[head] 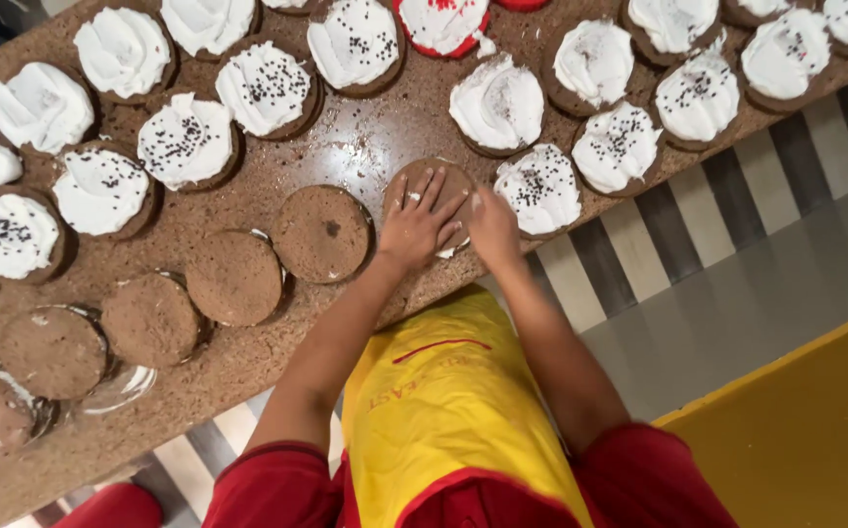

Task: Assembling layered cakes by sandwiching cream between cake rounds.

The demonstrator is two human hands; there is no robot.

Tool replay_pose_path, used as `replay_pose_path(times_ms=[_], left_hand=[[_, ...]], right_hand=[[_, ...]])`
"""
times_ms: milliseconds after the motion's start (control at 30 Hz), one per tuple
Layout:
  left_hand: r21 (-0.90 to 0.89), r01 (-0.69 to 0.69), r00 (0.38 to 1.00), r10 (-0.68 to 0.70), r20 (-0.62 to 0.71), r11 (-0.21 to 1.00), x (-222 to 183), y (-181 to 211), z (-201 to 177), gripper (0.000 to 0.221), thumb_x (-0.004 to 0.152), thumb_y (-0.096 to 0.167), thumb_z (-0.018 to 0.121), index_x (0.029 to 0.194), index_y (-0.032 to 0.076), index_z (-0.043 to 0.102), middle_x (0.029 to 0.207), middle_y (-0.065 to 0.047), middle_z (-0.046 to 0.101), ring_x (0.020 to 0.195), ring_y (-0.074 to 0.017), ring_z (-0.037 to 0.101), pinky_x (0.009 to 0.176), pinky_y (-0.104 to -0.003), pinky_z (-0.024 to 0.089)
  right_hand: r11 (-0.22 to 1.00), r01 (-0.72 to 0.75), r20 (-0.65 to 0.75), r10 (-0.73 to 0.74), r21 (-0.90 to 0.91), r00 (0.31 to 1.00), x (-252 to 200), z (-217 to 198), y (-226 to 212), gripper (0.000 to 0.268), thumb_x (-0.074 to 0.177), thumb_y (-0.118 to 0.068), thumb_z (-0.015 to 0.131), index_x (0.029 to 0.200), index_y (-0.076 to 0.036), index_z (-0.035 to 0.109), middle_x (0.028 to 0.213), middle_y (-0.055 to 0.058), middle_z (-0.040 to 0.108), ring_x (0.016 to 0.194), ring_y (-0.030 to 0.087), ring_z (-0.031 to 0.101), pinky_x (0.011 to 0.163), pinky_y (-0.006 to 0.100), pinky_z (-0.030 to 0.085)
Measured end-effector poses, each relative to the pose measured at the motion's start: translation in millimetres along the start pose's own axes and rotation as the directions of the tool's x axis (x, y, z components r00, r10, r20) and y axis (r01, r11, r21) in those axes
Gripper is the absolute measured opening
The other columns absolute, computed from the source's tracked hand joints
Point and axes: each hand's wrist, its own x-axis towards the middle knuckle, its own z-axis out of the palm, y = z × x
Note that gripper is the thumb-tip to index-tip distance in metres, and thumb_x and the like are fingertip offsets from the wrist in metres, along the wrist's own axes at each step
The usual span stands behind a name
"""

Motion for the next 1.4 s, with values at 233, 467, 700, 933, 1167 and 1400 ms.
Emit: replay_pose_path(times_ms=[233,467,700,933,1167,1400], left_hand=[[-0.308,0.416,0.888,-0.456,-0.066,0.855,-4.4,-23.1,-26.7,0.064,0.104,0.049,0.044,0.152,0.006,0.040,0.151,-0.023,0.044,0.134,-0.0414,0.046,0.109,-0.056,0.038],[-0.134,0.097,0.995,-0.092,0.042,0.986,-37.9,-11.4,-9.0,0.033,0.102,0.034,0.060,0.130,0.019,0.070,0.139,-0.008,0.065,0.119,-0.0298,0.066,0.101,-0.043,0.054],[-0.071,-0.201,0.970,0.189,-0.150,0.977,-27.5,-5.8,6.3,0.054,0.084,0.030,0.070,0.137,0.022,0.064,0.160,-0.006,0.035,0.147,-0.0362,0.034,0.116,-0.055,0.029],[-0.065,-0.088,0.994,0.092,0.066,0.994,16.5,19.3,-41.2,0.031,0.094,0.032,0.066,0.123,0.021,0.073,0.146,-0.010,0.053,0.134,-0.0326,0.048,0.115,-0.058,0.033],[0.001,-0.214,0.960,0.211,0.183,0.977,76.6,23.4,-34.6,0.028,0.095,0.033,0.058,0.108,0.018,0.078,0.132,-0.010,0.063,0.128,-0.0290,0.055,0.116,-0.053,0.031],[-0.611,0.406,0.820,-0.566,-0.084,0.679,141.6,-26.4,-8.5,0.047,0.095,0.032,0.064,0.126,-0.004,0.063,0.123,-0.026,0.066,0.115,-0.0402,0.063,0.099,-0.046,0.048]], right_hand=[[0.992,-0.015,-0.184,0.039,0.129,0.982,-9.1,56.1,47.2,0.028,0.099,-0.005,0.053,0.123,0.003,0.065,0.112,0.027,0.067,0.107,0.045,0.064,0.092,0.050,0.050],[0.955,0.296,0.127,-0.296,0.019,0.947,89.0,35.4,5.4,0.025,0.093,-0.009,0.062,0.114,-0.004,0.074,0.112,0.022,0.070,0.104,0.042,0.065,0.092,0.048,0.051],[0.969,0.049,-0.154,-0.011,0.242,0.988,-29.3,33.4,38.2,0.024,0.104,-0.015,0.057,0.120,-0.002,0.068,0.108,0.020,0.072,0.098,0.031,0.073,0.084,0.041,0.056],[0.590,-0.457,0.437,0.189,0.665,0.879,-70.4,-42.2,22.2,0.028,0.099,-0.003,0.052,0.121,-0.002,0.070,0.107,0.008,0.076,0.090,0.015,0.076,0.080,0.027,0.062],[0.949,0.226,-0.471,-0.099,0.221,0.876,-24.4,-162.2,8.3,0.010,0.099,0.002,0.066,0.108,0.001,0.071,0.110,0.015,0.071,0.098,0.021,0.070,0.085,0.032,0.058],[0.999,0.021,-0.225,-0.027,-0.030,0.974,95.5,-94.3,145.1,0.018,0.093,-0.007,0.069,0.108,0.003,0.074,0.103,0.022,0.073,0.099,0.038,0.069,0.089,0.044,0.053]])
